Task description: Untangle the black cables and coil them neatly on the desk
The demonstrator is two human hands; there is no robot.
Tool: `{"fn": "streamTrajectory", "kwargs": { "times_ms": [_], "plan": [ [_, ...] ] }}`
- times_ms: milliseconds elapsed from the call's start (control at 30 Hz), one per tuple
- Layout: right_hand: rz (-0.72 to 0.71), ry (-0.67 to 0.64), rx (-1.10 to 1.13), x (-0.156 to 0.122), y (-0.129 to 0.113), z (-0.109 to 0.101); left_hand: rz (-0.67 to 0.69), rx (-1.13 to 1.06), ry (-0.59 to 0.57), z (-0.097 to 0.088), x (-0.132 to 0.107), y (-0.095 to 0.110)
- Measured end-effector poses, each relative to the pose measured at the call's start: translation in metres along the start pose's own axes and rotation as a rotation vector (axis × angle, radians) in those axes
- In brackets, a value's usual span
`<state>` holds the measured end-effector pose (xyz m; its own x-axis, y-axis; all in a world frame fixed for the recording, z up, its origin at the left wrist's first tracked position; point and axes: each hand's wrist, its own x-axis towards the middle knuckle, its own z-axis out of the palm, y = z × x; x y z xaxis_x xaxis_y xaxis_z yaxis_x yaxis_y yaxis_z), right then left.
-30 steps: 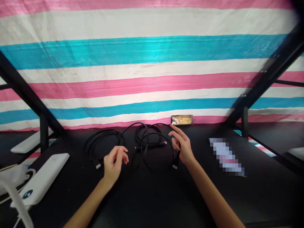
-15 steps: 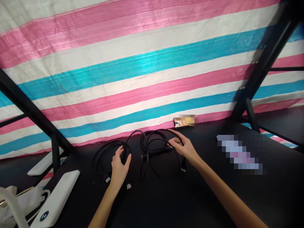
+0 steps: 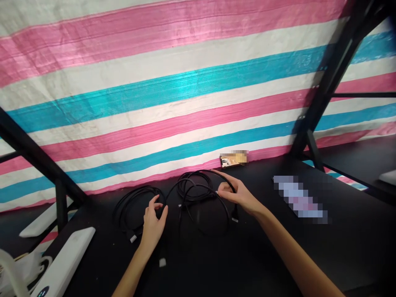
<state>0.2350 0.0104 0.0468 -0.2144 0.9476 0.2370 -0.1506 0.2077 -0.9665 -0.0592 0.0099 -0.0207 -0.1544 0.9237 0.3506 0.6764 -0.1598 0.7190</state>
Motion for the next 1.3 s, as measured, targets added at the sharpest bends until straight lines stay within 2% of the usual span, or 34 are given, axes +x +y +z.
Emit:
{"fn": "streamTrajectory", "kwargs": {
  "times_ms": [200, 300, 367, 533, 667, 767, 867, 1033, 1300],
  "plan": [
    [0.046, 0.002, 0.015, 0.000, -0.001, 0.009, 0.029, -0.181, -0.072, 0.000, -0.007, 0.024],
    [0.038, 0.103, 0.051, 0.003, 0.001, 0.008, -0.066, -0.457, -0.134, -0.009, -0.004, 0.031],
    [0.002, 0.196, 0.113, 0.005, 0.002, 0.003, -0.155, -0.707, -0.185, -0.021, 0.002, 0.032],
    [-0.130, 0.413, 0.317, 0.011, 0.002, -0.020, -0.247, -1.170, -0.025, -0.061, 0.020, 0.021],
    [-0.163, 0.503, 0.387, 0.012, -0.001, -0.043, -0.325, -1.426, 0.093, -0.078, 0.030, 0.009],
    [-0.165, 0.534, 0.407, 0.010, -0.003, -0.056, -0.362, -1.534, 0.165, -0.081, 0.034, 0.003],
    [-0.182, 0.521, 0.410, 0.008, -0.005, -0.059, -0.365, -1.613, 0.189, -0.082, 0.034, 0.001],
    [-0.224, 0.496, 0.457, 0.007, -0.007, -0.049, -0.336, -1.693, 0.193, -0.082, 0.032, 0.004],
    [-0.236, 0.525, 0.335, 0.009, -0.004, -0.038, -0.328, -1.789, 0.129, -0.078, 0.029, 0.009]
  ]
}}
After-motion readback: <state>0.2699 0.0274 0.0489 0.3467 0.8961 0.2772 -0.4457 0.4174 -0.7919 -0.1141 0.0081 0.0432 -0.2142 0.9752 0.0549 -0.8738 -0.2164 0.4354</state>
